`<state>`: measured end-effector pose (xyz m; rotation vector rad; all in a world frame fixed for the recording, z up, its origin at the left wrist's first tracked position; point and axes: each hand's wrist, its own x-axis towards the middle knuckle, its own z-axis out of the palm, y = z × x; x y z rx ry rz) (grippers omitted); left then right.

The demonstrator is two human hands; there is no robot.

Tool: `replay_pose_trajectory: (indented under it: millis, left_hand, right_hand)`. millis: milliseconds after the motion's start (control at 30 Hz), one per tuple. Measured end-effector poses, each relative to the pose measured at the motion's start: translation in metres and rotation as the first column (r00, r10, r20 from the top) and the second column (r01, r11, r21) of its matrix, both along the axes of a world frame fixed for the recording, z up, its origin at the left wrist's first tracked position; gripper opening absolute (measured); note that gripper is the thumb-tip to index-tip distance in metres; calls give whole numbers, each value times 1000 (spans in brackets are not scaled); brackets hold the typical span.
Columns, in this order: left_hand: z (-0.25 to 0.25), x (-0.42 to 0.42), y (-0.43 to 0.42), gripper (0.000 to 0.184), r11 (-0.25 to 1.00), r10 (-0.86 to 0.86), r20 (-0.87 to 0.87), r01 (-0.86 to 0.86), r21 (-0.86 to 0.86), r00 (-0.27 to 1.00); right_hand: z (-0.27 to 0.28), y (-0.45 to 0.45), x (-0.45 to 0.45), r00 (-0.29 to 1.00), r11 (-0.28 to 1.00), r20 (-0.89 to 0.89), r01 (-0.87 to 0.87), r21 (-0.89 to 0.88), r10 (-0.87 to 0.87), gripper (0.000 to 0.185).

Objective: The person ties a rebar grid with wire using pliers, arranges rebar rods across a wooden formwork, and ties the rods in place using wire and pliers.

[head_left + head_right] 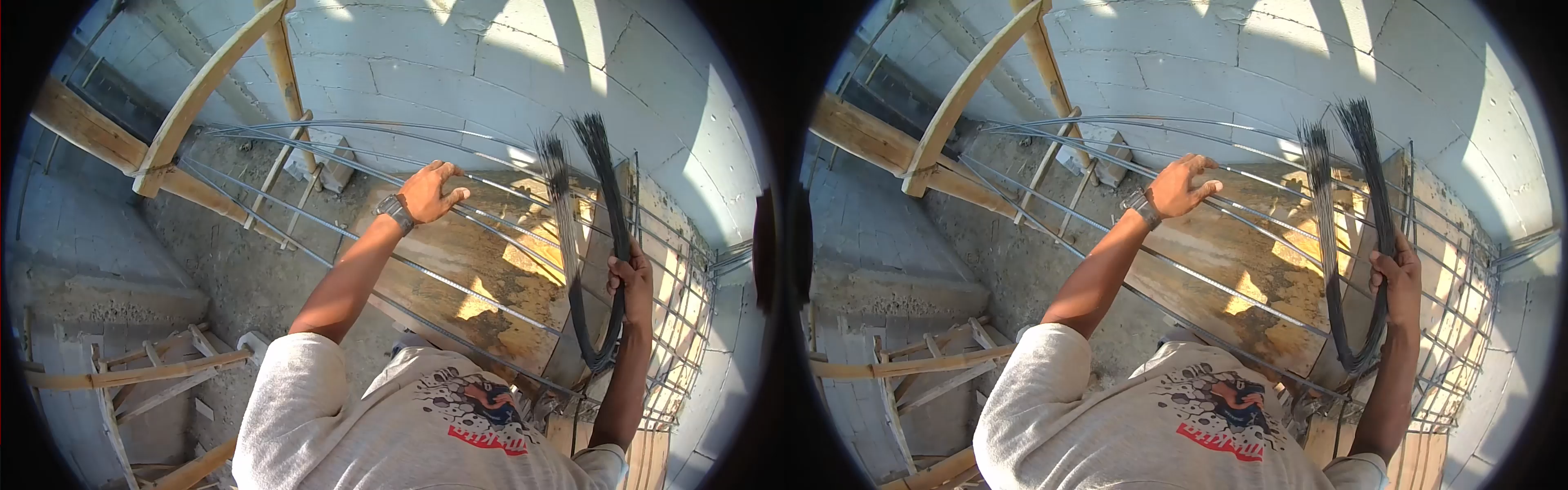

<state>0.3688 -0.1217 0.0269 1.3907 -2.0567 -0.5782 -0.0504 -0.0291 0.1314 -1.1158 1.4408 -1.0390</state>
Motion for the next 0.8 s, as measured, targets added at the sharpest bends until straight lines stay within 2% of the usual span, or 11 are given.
replay_pose_trajectory:
  millis: [133,167,233,300,433,500,533,567,633,700,800]
  left_hand:
    - [-10,12,-41,43,981,-56,-14,52,-188,998]
    - [2,8,-45,44,1000,29,-58,-28,5,998]
    - [-20,18,-83,42,971,1,46,10,-240,999]
    - [-25,20,-111,36,959,23,131,15,-284,991]
    - [-33,6,-156,41,981,56,267,-4,-194,962]
    - [-31,-1,-172,45,998,-30,301,48,-51,953]
    - [-30,-3,-179,47,998,-71,318,67,23,945]
    - [-29,-5,-185,49,992,-102,332,72,99,938]
    - [-24,-6,-200,53,967,-157,359,69,244,920]
    - [-37,-4,-210,56,963,-197,304,126,237,932]
    - [-49,-4,-223,61,965,-224,275,174,194,935]
  right_hand:
    - [56,60,-56,995,996,-33,92,-8,-92,64]
    - [67,75,-74,992,993,-33,119,-1,-119,66]
    - [81,102,-118,986,992,-106,128,9,-126,68]
    - [76,130,-165,984,990,-117,131,-54,-136,66]
    - [29,183,-268,899,916,-400,303,264,-182,60]
    - [-11,194,-295,425,955,-902,226,191,79,63]
    - [-4,188,-286,373,867,-898,338,367,235,66]
    - [-26,187,-308,210,822,-911,394,411,355,63]
    - [-9,155,-273,194,839,-934,411,355,300,54]
    - [13,103,-228,329,906,-939,357,225,103,54]
    - [6,31,-203,375,997,-924,45,-62,-74,48]
